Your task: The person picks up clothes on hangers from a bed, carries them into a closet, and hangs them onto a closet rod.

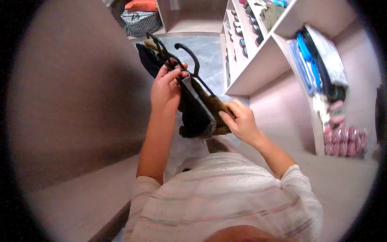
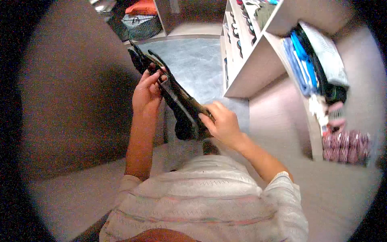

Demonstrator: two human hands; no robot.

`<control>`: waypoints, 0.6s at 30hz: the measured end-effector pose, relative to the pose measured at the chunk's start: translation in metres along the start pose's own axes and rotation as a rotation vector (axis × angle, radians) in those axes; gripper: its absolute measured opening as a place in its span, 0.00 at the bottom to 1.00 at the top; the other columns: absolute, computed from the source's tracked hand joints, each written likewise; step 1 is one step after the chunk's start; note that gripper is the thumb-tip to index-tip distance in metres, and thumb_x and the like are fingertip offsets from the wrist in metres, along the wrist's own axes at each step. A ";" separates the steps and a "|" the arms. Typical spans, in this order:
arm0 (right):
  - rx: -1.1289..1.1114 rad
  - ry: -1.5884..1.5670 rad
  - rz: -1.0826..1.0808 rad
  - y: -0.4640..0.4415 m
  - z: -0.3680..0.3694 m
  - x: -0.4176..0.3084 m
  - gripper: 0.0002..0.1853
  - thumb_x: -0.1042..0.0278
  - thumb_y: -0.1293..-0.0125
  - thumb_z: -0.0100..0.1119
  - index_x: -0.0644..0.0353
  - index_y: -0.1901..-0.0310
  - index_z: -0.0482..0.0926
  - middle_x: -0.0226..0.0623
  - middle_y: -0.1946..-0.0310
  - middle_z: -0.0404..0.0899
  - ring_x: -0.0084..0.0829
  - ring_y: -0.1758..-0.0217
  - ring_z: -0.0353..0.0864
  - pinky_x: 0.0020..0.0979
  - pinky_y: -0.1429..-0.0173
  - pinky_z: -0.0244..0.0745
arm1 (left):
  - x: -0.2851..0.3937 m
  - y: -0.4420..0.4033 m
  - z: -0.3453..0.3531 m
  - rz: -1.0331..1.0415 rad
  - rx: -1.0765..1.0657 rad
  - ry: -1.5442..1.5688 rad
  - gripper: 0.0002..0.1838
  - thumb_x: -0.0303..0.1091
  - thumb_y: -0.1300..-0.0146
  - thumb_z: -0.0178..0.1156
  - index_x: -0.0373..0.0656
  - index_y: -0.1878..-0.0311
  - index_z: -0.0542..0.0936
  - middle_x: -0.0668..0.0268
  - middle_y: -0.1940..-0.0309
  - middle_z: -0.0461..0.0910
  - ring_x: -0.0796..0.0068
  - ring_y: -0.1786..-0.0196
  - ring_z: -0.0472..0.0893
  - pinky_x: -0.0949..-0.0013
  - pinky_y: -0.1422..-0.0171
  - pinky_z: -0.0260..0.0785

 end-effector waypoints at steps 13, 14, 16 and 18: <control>0.211 -0.114 0.005 -0.298 -0.040 0.085 0.06 0.73 0.43 0.56 0.66 0.72 0.75 0.36 0.82 0.70 0.24 0.79 0.67 0.27 0.75 0.62 | 0.073 -0.258 0.050 0.155 -0.130 0.019 0.17 0.17 0.45 0.51 0.39 0.51 0.67 0.50 0.54 0.74 0.61 0.52 0.77 0.72 0.54 0.72; 0.206 -0.118 0.010 -0.326 -0.050 0.091 0.07 0.72 0.42 0.56 0.66 0.75 0.74 0.33 0.82 0.70 0.20 0.79 0.65 0.25 0.74 0.61 | 0.085 -0.274 0.051 0.169 -0.127 0.046 0.17 0.16 0.45 0.50 0.38 0.51 0.67 0.50 0.54 0.74 0.59 0.52 0.77 0.70 0.52 0.73; 0.217 -0.350 0.151 -0.371 -0.066 0.122 0.07 0.71 0.41 0.56 0.64 0.74 0.77 0.23 0.79 0.73 0.15 0.77 0.64 0.22 0.72 0.62 | 0.094 -0.302 0.037 0.185 -0.125 0.078 0.18 0.15 0.48 0.54 0.39 0.53 0.69 0.53 0.58 0.77 0.64 0.57 0.80 0.79 0.61 0.70; 0.328 -0.561 0.102 -0.420 -0.084 0.105 0.07 0.70 0.39 0.55 0.66 0.67 0.78 0.25 0.73 0.77 0.14 0.73 0.70 0.19 0.67 0.66 | 0.105 -0.324 0.036 0.170 -0.088 0.077 0.20 0.16 0.48 0.54 0.39 0.51 0.68 0.53 0.58 0.77 0.65 0.57 0.80 0.79 0.62 0.68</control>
Point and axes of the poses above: each hand's wrist, its own y-axis away from the middle knuckle, its own z-axis out of the palm, x = y × z, the point moved 3 cm from there along -y, towards the middle knuckle
